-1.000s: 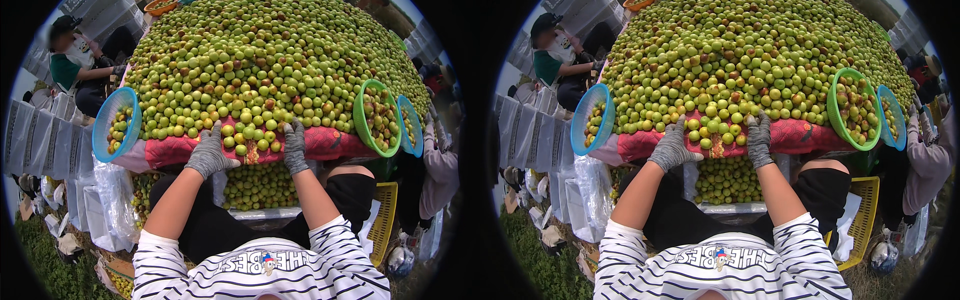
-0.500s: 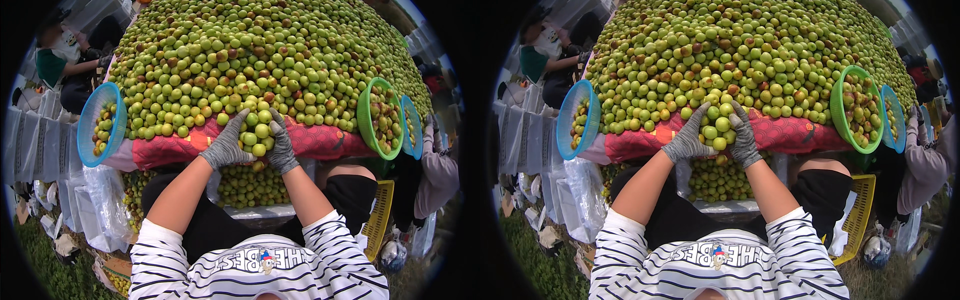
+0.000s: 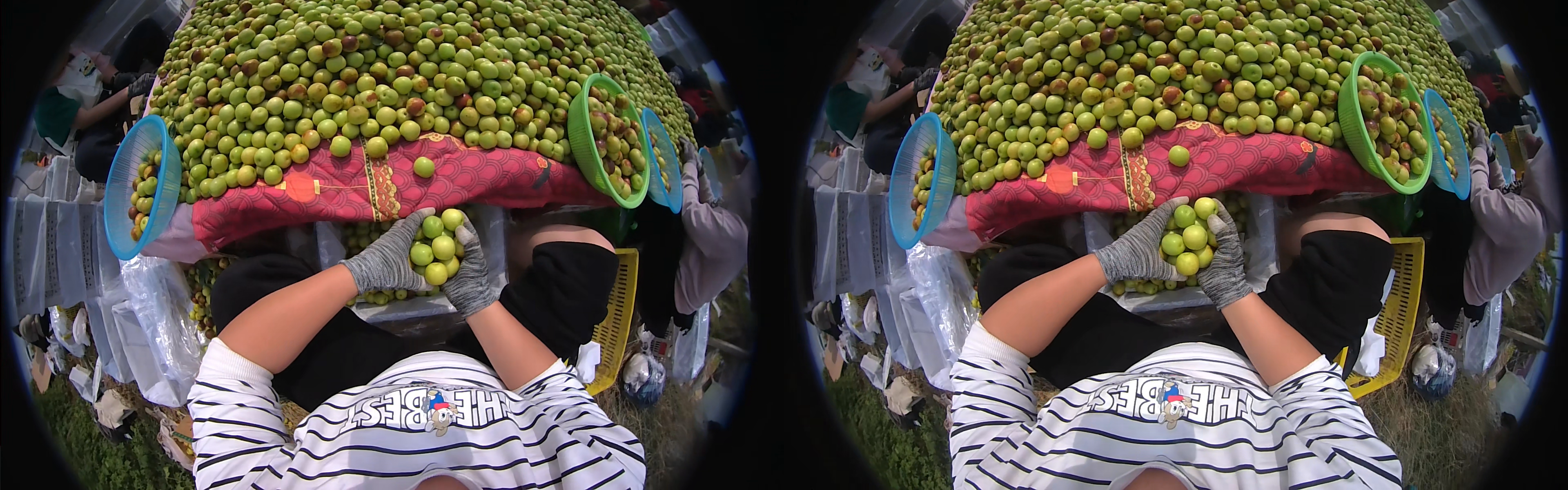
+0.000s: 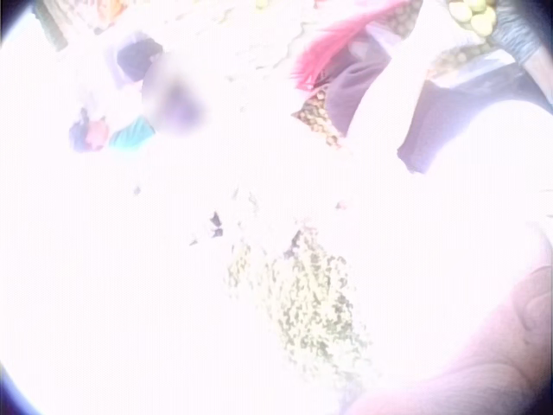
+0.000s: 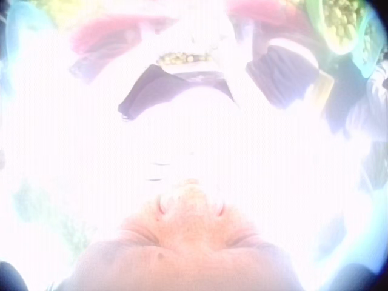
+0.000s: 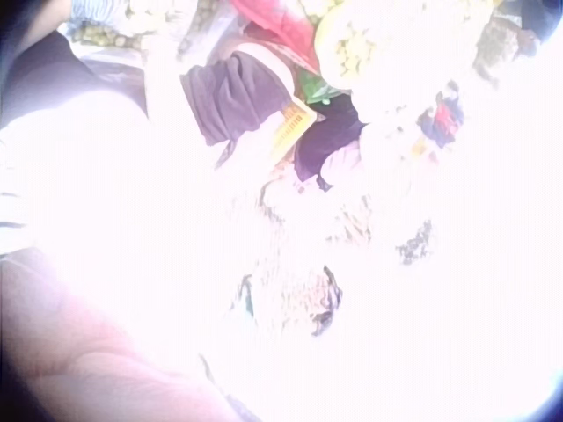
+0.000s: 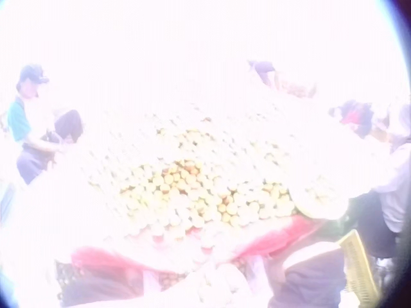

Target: The person sits at a table covered with a red cloth and sorts green olives by hand, picking them from a large pile and placing them into a white plastic container. Other workers are visible in the background performing similar tasks.

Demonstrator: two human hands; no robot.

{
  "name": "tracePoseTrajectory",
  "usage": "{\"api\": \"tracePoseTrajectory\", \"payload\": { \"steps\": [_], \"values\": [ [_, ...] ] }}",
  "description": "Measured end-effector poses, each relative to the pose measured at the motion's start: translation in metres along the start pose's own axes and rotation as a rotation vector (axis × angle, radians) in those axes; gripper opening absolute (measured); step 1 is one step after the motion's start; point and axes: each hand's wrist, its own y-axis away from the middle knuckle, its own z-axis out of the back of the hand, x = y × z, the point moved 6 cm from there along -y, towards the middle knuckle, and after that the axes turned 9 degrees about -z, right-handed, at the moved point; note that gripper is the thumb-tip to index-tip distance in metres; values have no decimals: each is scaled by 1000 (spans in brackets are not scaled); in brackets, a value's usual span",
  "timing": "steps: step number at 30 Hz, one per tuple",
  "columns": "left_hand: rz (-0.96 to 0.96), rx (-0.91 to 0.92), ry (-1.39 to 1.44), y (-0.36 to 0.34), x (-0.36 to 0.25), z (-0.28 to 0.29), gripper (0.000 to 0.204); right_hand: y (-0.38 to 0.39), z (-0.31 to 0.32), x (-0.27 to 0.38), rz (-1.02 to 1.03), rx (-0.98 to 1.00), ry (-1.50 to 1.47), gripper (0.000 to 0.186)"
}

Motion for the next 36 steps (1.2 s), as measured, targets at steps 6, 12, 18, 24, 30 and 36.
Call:
{"api": "tracePoseTrajectory", "payload": {
  "steps": [6, 12, 18, 24, 30, 36],
  "values": [
    [350, 263, -88, 6, 16, -11, 118, -2, 59, -37, -294, -214, -179, 45],
    [266, 98, 151, 13, -25, 65, 46, -34, 77, -35, -122, -512, 1742, 75],
    [133, -684, 122, 24, -40, 175, 33, -68, -10, -141, -11, 262, 2562, 86],
    [159, -660, 182, 26, -37, 180, 37, -95, 22, -164, -3, 350, 2555, 91],
    [156, -655, 167, 27, -39, 180, 39, -77, 48, -112, -59, 169, 2590, 85],
    [129, -671, 166, 35, -44, 178, 38, -86, 98, -79, -171, 236, 2663, 85]
  ]
}}
